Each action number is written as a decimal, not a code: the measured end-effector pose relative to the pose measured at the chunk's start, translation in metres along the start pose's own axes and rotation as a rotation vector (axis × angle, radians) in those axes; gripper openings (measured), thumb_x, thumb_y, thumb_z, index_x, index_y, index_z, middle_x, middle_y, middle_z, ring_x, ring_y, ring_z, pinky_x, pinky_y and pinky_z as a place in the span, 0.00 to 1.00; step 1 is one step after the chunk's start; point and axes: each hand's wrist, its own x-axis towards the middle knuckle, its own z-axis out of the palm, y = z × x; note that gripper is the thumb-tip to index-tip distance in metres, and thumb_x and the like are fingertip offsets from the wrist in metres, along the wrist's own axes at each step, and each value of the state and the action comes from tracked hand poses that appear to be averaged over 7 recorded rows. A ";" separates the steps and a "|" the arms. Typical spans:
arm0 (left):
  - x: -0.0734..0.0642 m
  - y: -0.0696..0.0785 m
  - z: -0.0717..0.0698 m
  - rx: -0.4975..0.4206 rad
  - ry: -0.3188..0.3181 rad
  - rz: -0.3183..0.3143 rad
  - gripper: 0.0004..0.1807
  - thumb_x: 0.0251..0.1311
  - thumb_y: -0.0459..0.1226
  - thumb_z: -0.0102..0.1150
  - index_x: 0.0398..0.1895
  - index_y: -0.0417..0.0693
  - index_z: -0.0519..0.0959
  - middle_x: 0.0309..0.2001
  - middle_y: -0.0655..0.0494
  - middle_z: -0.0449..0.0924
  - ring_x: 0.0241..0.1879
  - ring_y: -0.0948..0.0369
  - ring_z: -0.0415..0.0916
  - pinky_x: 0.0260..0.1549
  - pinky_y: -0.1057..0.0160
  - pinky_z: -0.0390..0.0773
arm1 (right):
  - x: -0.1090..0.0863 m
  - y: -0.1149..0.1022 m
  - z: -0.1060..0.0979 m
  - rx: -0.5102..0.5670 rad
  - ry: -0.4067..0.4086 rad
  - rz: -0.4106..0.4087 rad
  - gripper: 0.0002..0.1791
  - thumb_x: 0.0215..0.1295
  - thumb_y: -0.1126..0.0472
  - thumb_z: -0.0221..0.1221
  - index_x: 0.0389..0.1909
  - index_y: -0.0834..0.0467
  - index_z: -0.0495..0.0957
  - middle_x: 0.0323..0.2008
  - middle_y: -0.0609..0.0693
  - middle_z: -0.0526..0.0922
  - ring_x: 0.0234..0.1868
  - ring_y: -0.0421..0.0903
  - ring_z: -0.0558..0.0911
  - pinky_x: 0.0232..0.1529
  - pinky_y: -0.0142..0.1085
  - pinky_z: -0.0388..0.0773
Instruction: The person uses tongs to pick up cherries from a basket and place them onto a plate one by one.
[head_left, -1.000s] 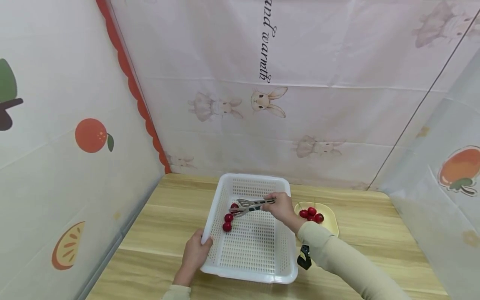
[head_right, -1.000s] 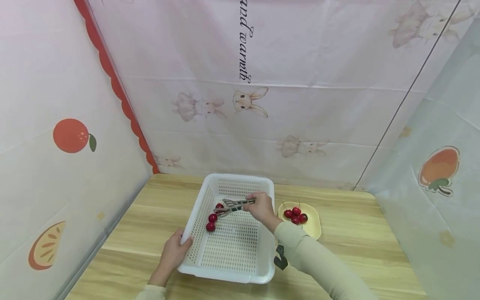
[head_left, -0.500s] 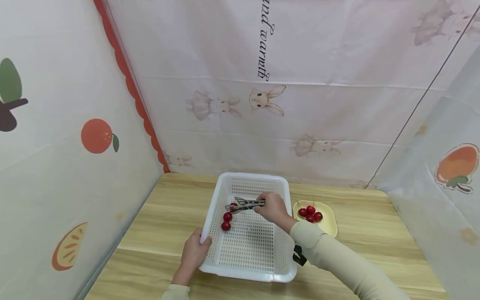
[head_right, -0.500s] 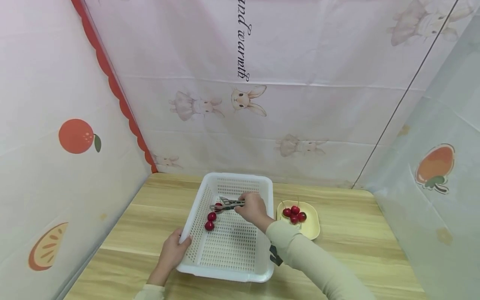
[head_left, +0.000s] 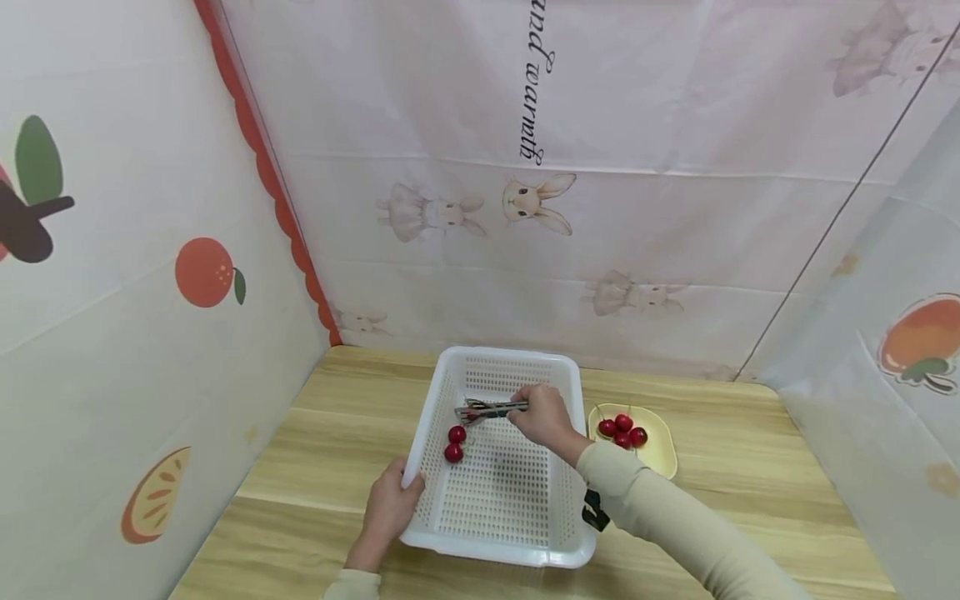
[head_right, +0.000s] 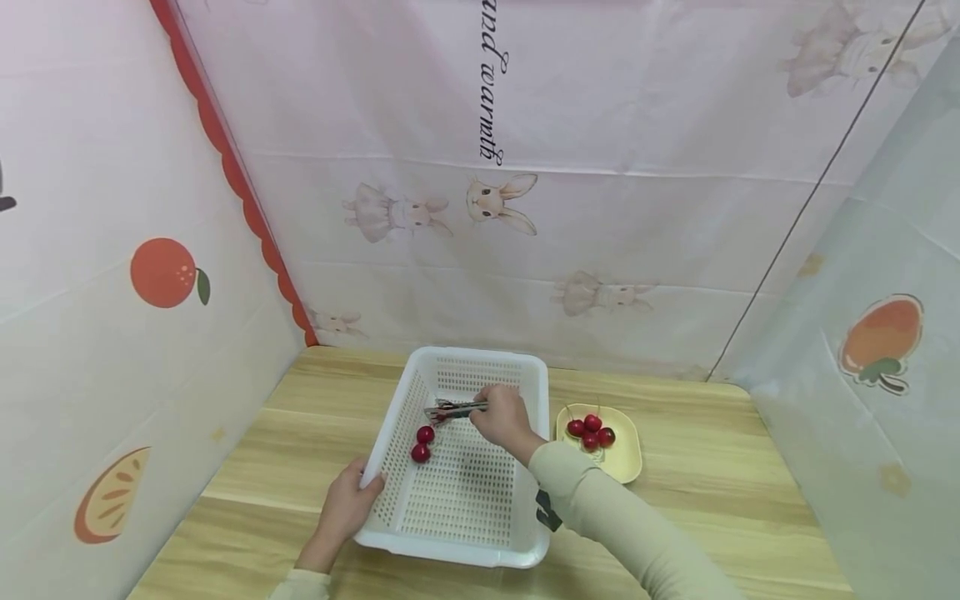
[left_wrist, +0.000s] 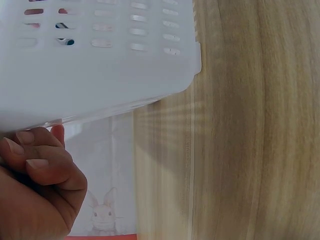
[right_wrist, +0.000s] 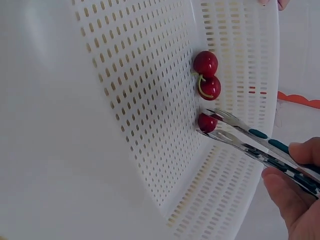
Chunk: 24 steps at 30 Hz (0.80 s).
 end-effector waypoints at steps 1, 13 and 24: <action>0.000 0.000 0.000 -0.001 0.001 -0.003 0.15 0.61 0.32 0.54 0.48 0.31 0.71 0.30 0.49 0.77 0.24 0.60 0.75 0.20 0.64 0.76 | 0.000 0.000 0.001 0.004 0.003 -0.010 0.07 0.50 0.68 0.64 0.31 0.65 0.82 0.23 0.50 0.82 0.09 0.36 0.64 0.10 0.29 0.63; 0.001 0.000 -0.001 0.018 0.014 -0.003 0.17 0.60 0.33 0.55 0.50 0.31 0.71 0.33 0.47 0.78 0.25 0.59 0.75 0.22 0.63 0.77 | 0.005 -0.005 -0.008 0.033 0.083 -0.097 0.07 0.50 0.69 0.64 0.33 0.64 0.83 0.08 0.42 0.72 0.06 0.34 0.56 0.09 0.28 0.55; 0.002 -0.002 0.000 0.024 0.007 -0.002 0.17 0.60 0.33 0.54 0.50 0.31 0.71 0.33 0.47 0.77 0.25 0.60 0.75 0.22 0.62 0.77 | -0.006 -0.007 -0.035 0.052 0.081 -0.046 0.07 0.48 0.67 0.65 0.31 0.62 0.84 0.22 0.48 0.82 0.09 0.35 0.63 0.13 0.31 0.64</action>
